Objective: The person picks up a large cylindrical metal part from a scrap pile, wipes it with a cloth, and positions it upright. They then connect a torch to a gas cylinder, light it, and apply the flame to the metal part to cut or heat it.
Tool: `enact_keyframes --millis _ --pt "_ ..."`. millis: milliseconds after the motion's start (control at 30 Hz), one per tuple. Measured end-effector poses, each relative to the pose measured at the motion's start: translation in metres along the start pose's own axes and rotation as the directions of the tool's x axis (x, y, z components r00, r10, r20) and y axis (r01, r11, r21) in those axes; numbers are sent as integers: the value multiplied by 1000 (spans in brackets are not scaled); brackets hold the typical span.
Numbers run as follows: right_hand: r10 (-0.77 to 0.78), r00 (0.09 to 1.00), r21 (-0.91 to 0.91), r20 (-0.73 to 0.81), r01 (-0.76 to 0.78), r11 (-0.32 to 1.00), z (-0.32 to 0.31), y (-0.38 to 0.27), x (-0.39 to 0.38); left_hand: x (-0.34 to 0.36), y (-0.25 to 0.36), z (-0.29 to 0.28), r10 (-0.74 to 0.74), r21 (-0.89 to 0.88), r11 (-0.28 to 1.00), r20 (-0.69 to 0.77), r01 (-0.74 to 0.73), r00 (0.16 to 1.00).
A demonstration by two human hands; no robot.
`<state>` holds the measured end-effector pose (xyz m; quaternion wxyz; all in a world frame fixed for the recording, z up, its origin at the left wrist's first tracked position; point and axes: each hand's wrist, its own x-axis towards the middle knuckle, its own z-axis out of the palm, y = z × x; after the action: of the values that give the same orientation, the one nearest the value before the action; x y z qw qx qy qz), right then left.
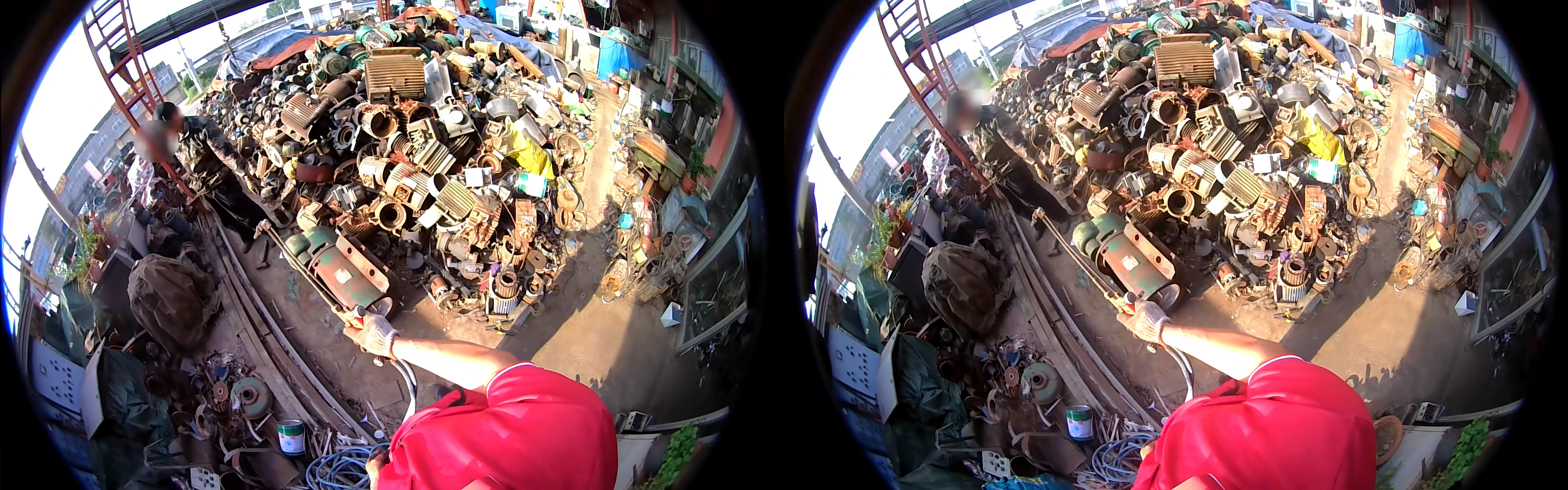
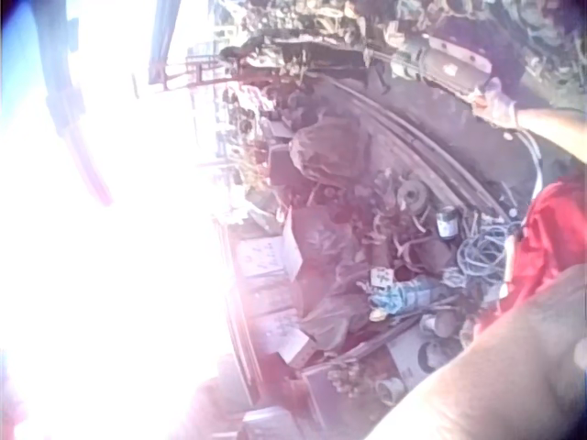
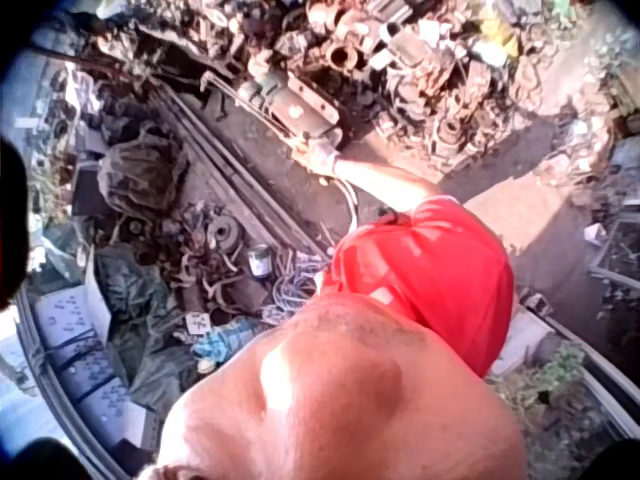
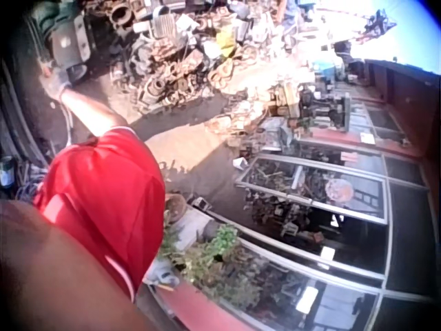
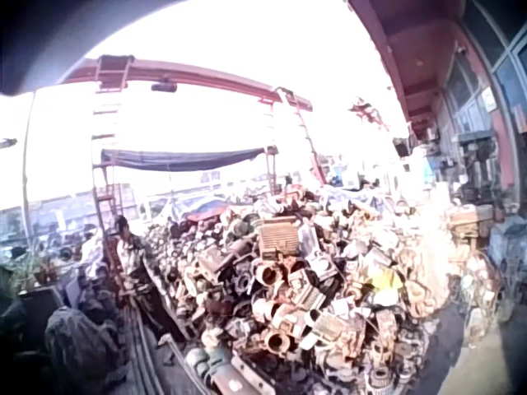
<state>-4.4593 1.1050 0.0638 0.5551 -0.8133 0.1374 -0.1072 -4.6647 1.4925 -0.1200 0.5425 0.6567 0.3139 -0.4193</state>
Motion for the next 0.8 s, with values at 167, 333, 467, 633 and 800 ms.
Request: enact_keyframes --millis 167,333,467,633,800 --pt "-86 987 -122 137 103 987 43 -23 -9 -39 -8 1 102 -5 995 59 -102 993" --pt "127 921 91 368 -172 981 54 -124 -39 -95 75 -37 274 -388 878 -76 -282 959" --pt "195 907 104 373 -250 963 98 -118 -66 -144 172 -114 605 -613 421 -359 -668 711" --pt "94 847 52 523 -142 989 149 -128 -121 -212 190 -173 732 -585 40 -535 -810 422" --pt "61 772 26 632 -100 995 169 -129 -148 -229 186 -192 698 -545 -9 -603 -838 385"
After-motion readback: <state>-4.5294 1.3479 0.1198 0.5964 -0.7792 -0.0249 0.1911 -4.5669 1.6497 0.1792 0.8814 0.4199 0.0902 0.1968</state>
